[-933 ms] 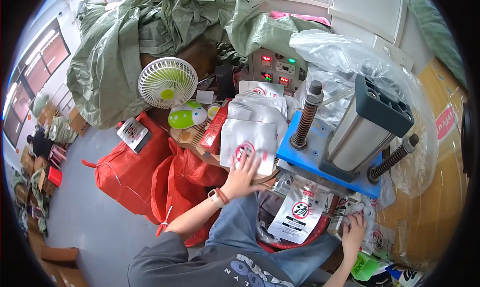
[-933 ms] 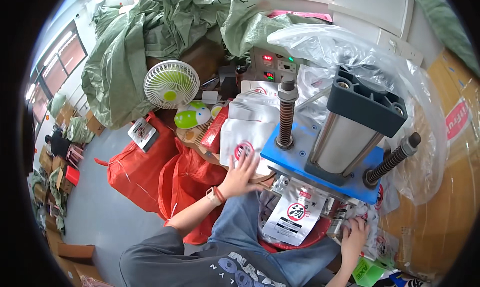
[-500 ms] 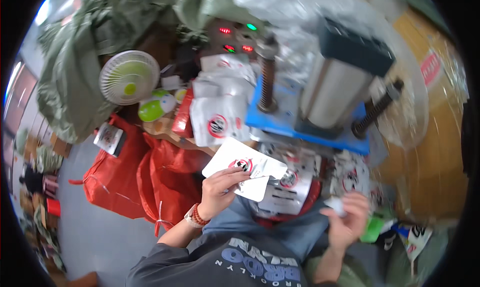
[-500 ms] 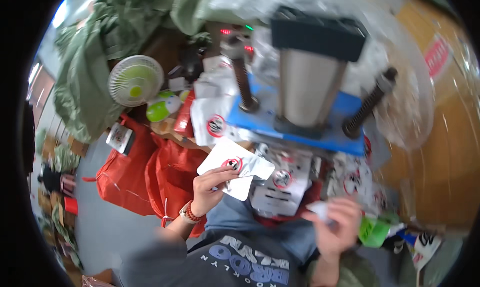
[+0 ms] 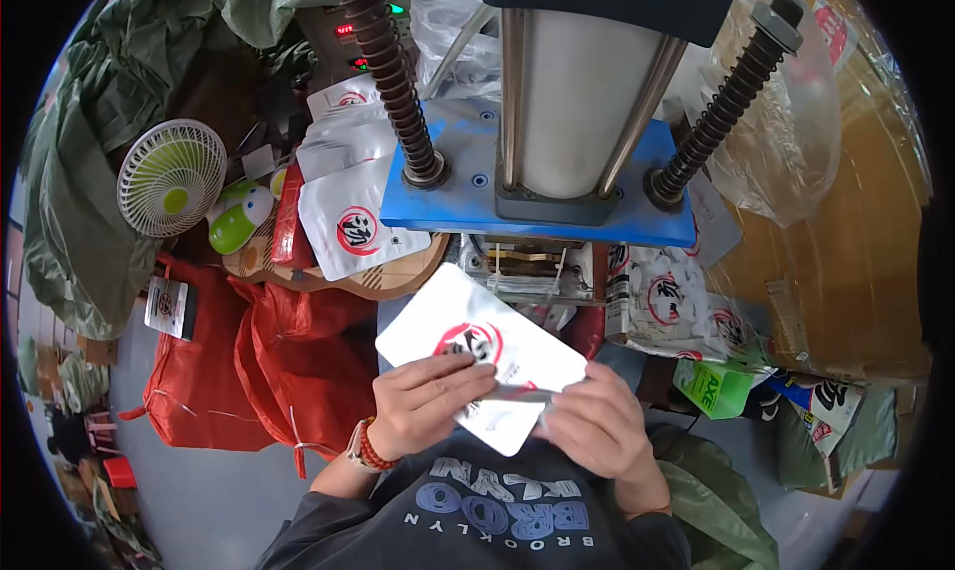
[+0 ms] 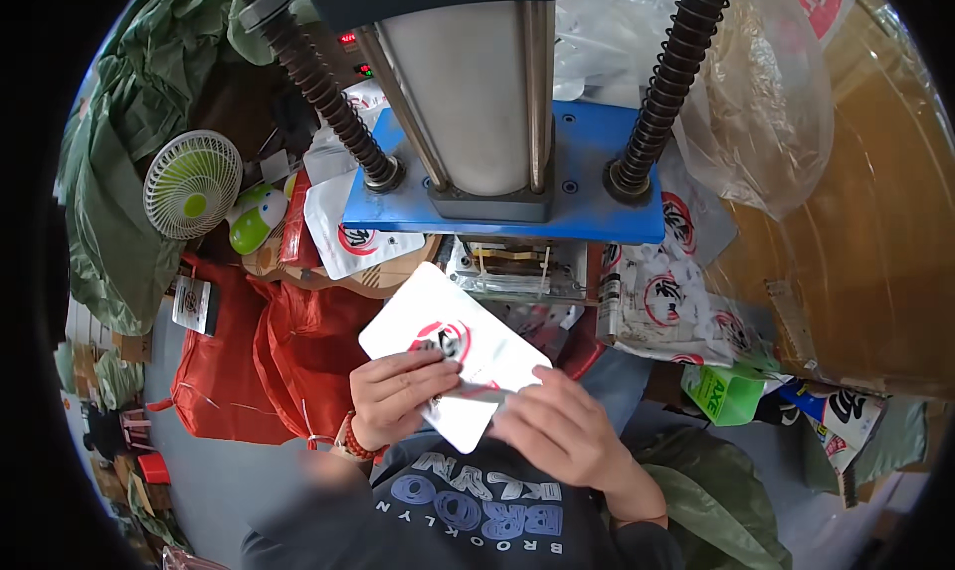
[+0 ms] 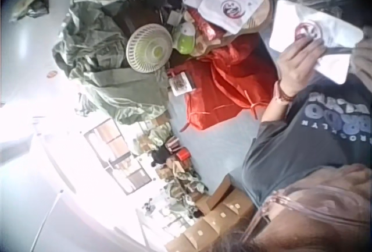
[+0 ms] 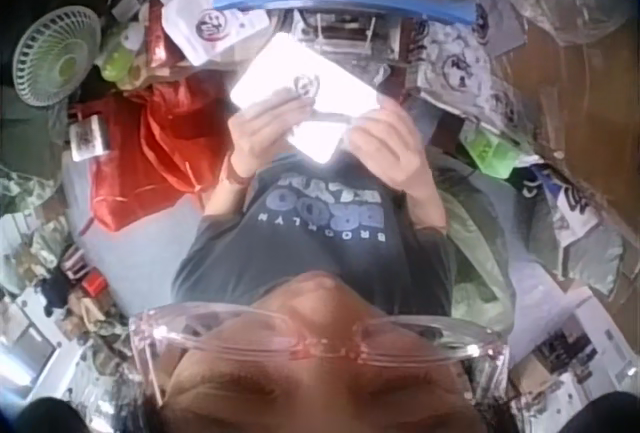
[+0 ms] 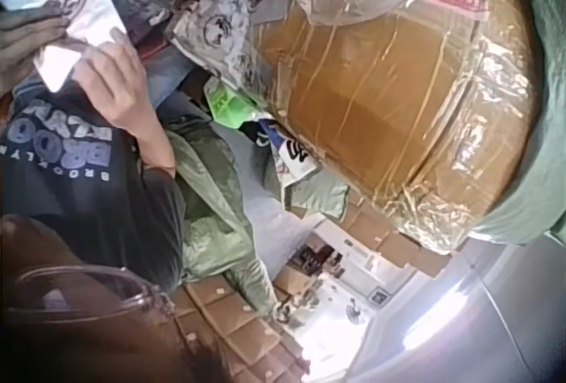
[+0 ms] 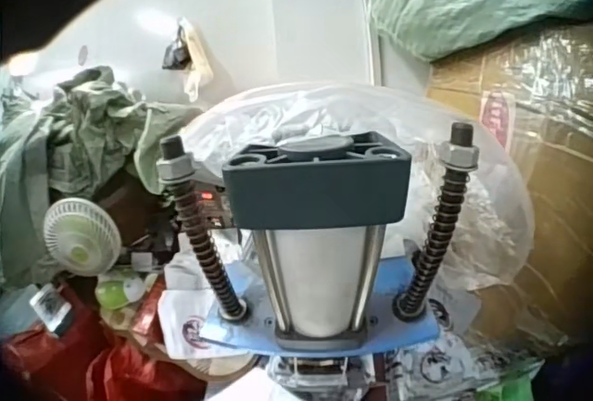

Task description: Sealing small plastic bags using a heat press machine and organizing them into larger sacks.

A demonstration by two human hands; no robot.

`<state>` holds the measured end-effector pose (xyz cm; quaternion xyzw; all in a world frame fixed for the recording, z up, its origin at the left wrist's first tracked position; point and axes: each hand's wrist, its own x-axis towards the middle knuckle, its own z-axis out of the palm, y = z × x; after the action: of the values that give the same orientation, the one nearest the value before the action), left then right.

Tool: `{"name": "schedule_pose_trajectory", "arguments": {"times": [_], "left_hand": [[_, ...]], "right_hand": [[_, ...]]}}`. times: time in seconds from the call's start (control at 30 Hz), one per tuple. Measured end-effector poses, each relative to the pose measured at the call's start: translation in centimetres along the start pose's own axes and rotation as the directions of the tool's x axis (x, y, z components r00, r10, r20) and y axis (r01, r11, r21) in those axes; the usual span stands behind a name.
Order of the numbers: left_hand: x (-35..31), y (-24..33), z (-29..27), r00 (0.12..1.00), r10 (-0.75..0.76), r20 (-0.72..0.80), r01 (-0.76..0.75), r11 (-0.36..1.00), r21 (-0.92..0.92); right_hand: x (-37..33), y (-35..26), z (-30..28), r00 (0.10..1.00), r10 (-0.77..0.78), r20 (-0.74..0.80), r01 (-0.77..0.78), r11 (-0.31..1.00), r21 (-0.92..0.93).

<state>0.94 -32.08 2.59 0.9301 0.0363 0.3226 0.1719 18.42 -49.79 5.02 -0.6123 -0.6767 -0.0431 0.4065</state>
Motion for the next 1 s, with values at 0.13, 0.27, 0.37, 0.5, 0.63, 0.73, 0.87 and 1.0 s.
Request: {"name": "schedule_pose_trajectory", "arguments": {"times": [0.13,0.27,0.37,0.5,0.63,0.73,0.87,1.0], "left_hand": [[-0.1,-0.3,1.7,0.999,-0.028,0.043,0.043,0.926,-0.376],[-1.1,-1.5,5.9,0.874,-0.369,0.317,0.485,0.609,-0.628],[-2.2,-1.6,8.5,0.905,-0.384,0.182,0.392,0.591,-0.705],[-1.7,-2.0,9.7,0.561,-0.673,0.482,0.776,0.225,-0.589],[0.9,-4.0,9.8,0.441,-0.703,0.558,0.645,-0.184,-0.742],[2.4,-4.9,10.4,0.47,-0.71,0.525,0.551,-0.229,-0.803],[2.9,-5.7,10.0,0.476,-0.674,0.565,0.669,-0.14,-0.73],[1.7,-10.6,6.5,0.742,-0.659,-0.124,0.621,0.745,-0.244]], "right_hand": [[0.4,1.1,0.4,0.987,0.079,-0.139,-0.036,0.956,0.292],[0.1,3.2,2.2,0.857,0.512,-0.061,-0.442,0.79,0.425],[-0.3,4.5,3.5,0.94,0.292,-0.178,-0.235,0.93,0.282],[-0.8,5.5,2.3,0.816,0.574,-0.062,-0.564,0.815,0.13],[-0.3,7.7,0.0,0.787,0.484,-0.384,-0.524,0.852,0.001],[0.0,10.5,0.7,0.798,0.519,-0.306,-0.599,0.739,-0.309],[-2.8,11.5,1.5,0.648,0.761,-0.017,-0.708,0.595,-0.381],[-6.6,10.5,-0.4,0.781,0.619,0.082,-0.562,0.754,-0.34]]}}
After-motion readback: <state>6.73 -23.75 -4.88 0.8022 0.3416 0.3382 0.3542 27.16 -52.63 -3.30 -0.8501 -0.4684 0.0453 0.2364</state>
